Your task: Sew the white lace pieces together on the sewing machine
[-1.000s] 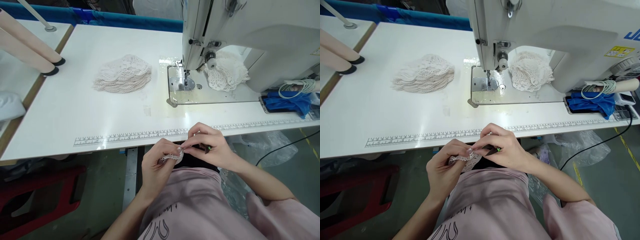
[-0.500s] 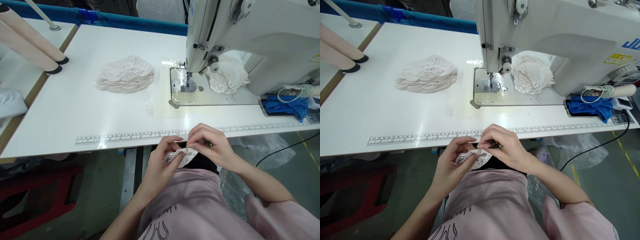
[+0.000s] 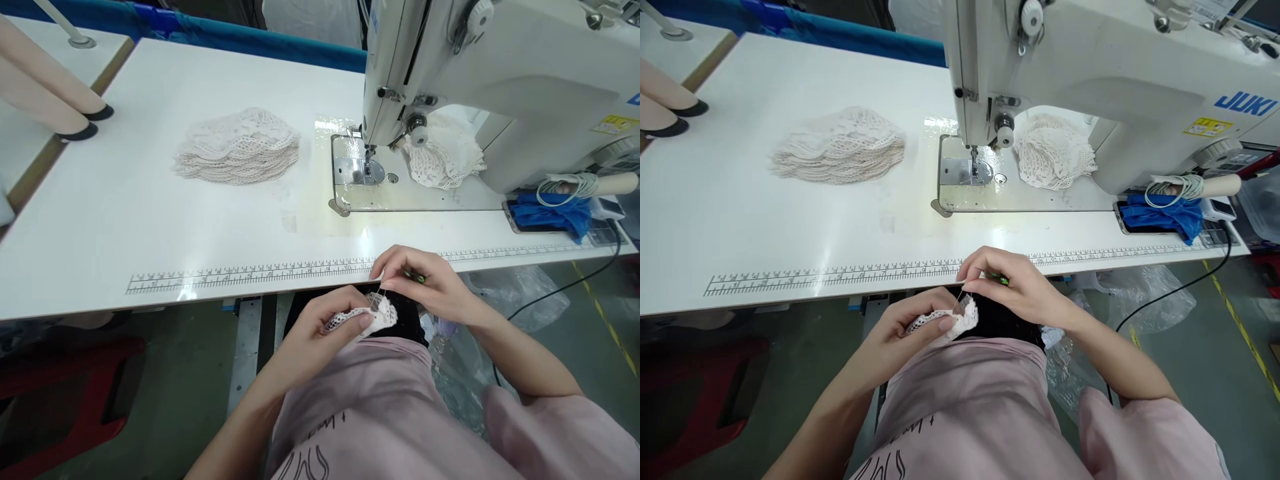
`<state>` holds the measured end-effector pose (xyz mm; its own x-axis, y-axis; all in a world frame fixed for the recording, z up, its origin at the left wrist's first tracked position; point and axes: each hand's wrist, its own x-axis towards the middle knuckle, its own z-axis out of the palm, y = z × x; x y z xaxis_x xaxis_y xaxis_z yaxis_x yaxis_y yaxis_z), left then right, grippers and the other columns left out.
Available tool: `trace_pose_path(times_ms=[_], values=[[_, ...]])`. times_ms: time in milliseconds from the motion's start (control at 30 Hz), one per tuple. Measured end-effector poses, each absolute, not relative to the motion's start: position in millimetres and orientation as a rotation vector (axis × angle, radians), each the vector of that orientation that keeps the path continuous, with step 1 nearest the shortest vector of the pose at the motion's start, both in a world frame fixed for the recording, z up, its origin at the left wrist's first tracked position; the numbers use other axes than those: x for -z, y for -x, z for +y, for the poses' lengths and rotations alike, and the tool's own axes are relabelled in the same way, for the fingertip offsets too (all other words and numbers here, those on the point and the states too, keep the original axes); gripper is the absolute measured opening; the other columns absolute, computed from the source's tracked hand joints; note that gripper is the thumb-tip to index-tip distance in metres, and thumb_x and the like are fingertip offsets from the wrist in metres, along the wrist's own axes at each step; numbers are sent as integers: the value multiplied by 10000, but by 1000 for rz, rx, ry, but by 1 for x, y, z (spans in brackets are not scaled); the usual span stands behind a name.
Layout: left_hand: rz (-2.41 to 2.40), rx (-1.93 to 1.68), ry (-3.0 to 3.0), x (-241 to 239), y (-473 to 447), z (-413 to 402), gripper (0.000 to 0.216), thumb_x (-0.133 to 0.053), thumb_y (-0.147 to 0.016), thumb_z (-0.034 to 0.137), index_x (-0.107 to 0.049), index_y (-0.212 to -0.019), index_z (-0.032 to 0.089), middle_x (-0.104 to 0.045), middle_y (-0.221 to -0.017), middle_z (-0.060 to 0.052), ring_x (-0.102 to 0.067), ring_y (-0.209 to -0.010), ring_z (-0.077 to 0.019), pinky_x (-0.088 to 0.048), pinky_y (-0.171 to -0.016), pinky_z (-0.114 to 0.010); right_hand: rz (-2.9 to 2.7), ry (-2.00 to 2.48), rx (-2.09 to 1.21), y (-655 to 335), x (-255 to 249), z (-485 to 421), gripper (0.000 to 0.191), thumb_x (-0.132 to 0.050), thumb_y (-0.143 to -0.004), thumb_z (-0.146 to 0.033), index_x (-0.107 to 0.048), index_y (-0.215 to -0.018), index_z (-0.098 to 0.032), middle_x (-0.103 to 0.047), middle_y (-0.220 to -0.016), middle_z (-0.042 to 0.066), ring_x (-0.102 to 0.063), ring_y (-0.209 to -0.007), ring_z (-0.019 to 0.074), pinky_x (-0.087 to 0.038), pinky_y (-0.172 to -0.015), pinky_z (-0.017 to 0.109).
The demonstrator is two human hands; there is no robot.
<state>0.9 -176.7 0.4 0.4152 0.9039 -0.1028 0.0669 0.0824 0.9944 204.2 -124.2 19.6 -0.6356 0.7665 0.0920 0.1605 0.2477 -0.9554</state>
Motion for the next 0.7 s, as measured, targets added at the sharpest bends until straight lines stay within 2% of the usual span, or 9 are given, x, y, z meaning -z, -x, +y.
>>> trace_pose_path(times_ms=[100, 167, 267, 400, 500, 600, 700], values=[[916, -725, -1257, 2, -3, -176, 220, -558, -880, 345, -590, -720, 197, -526, -701, -9, -467, -664, -140, -428, -620, -260, -1557, 678, -1903, -193, -7, -128, 197, -577, -919, -347, -483, -835, -195, -668, -855, 24, -349, -456, 30, -287, -417, 194], [919, -705, -1190, 3, -3, -177, 200, -560, -883, 351, -592, -753, 202, -484, -664, 12, -410, -601, -114, -389, -553, -231, -1354, 603, -2103, -187, 2, -129, 228, -582, -912, -373, -455, -832, -200, -649, -749, -16, -236, -389, 10, -194, -363, 183], [898, -728, -1151, 5, -2, -177, 170, -574, -883, 338, -619, -779, 211, -525, -688, 15, -453, -615, -107, -398, -575, -218, -1280, 565, -2166, -183, 6, -128, 214, -616, -895, -339, -467, -842, -194, -624, -706, -32, -303, -403, 11, -212, -369, 170], [909, -730, -1122, 5, -3, -175, 202, -599, -867, 341, -684, -744, 206, -645, -758, -18, -581, -746, -158, -454, -687, -258, -1491, 571, -2034, -185, -7, -127, 135, -594, -908, -261, -495, -856, -185, -573, -712, -33, -489, -536, 53, -338, -454, 181], [914, -641, -1091, 3, -4, -174, 251, -602, -860, 381, -715, -731, 198, -635, -655, -15, -545, -595, -142, -419, -556, -251, -1848, 631, -1760, -188, -18, -126, 100, -555, -922, -238, -512, -849, -185, -557, -769, -20, -524, -631, 75, -423, -568, 219], [806, -510, -1113, 0, -9, -179, 257, -588, -868, 360, -734, -734, 197, -636, -619, -12, -525, -543, -132, -402, -525, -251, -2093, 649, -1447, -196, -21, -116, 81, -522, -936, -219, -513, -861, -190, -552, -788, -16, -514, -676, 83, -425, -614, 228], [580, -296, -1156, -5, -19, -194, 212, -566, -881, 276, -760, -842, 199, -719, -799, -48, -616, -707, -177, -457, -648, -277, -2067, 725, -1174, -209, -14, -96, 75, -544, -923, -176, -498, -867, -195, -518, -768, -32, -480, -673, 73, -390, -607, 213]])
